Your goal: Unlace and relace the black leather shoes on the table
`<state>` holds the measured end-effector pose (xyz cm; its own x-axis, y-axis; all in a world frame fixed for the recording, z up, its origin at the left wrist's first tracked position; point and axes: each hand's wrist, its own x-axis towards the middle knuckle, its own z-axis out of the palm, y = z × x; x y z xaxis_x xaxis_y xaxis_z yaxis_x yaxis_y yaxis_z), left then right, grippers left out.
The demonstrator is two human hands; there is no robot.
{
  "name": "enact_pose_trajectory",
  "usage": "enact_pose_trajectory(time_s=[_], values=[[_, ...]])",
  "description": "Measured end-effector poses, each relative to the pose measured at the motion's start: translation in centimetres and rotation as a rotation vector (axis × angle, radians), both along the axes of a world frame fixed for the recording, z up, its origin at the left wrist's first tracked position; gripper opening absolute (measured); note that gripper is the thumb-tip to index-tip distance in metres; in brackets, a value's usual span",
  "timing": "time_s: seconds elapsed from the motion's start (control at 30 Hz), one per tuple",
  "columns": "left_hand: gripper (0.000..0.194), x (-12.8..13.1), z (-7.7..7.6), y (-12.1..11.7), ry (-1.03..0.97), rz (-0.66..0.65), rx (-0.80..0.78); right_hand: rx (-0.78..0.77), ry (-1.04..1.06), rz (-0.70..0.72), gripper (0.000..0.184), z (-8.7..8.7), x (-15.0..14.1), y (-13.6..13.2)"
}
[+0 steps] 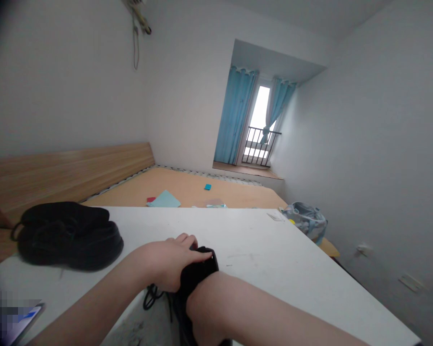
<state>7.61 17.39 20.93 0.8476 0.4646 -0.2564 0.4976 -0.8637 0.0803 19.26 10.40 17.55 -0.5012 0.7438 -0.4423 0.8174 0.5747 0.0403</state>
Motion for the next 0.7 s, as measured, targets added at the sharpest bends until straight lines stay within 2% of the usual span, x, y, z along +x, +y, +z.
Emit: enact_pose_trajectory(time_s=[0.1,0.2,0.27,0.43,0.5,0.57,0.63,0.7], values=[[0.087,0.0,0.3,-0.2,0.007,0.010,0.002,-0.122,-0.264,0.143,0.017,3.8,0.0,-1.6],[0.089,0.1,0.7,-0.4,0.032,0.029,-0.005,-0.189,-0.278,0.238,0.016,6.0,-0.1,-1.9],[0.090,0.1,0.8,-0.5,0.043,0.041,-0.009,-0.224,-0.229,0.256,0.015,5.9,0.0,-1.6],[0.089,0.1,0.8,-0.5,0.046,0.049,-0.008,-0.332,-0.207,0.270,0.021,4.2,0.6,-0.6],[0.086,0.1,0.9,-0.8,0.025,0.047,0.003,-0.402,-0.174,0.218,0.020,4.3,0.8,-0.4],[0.074,0.2,1.3,-1.3,-0.006,0.056,0.023,-0.444,-0.064,0.106,0.022,5.1,1.2,-0.6],[0.054,0.2,1.9,-2.1,-0.023,0.071,0.024,-0.433,0.132,-0.057,0.028,6.1,1.8,-1.0],[0.039,0.1,2.5,-2.9,-0.021,0.102,-0.011,-0.357,0.362,-0.232,0.032,7.1,2.7,-1.4]])
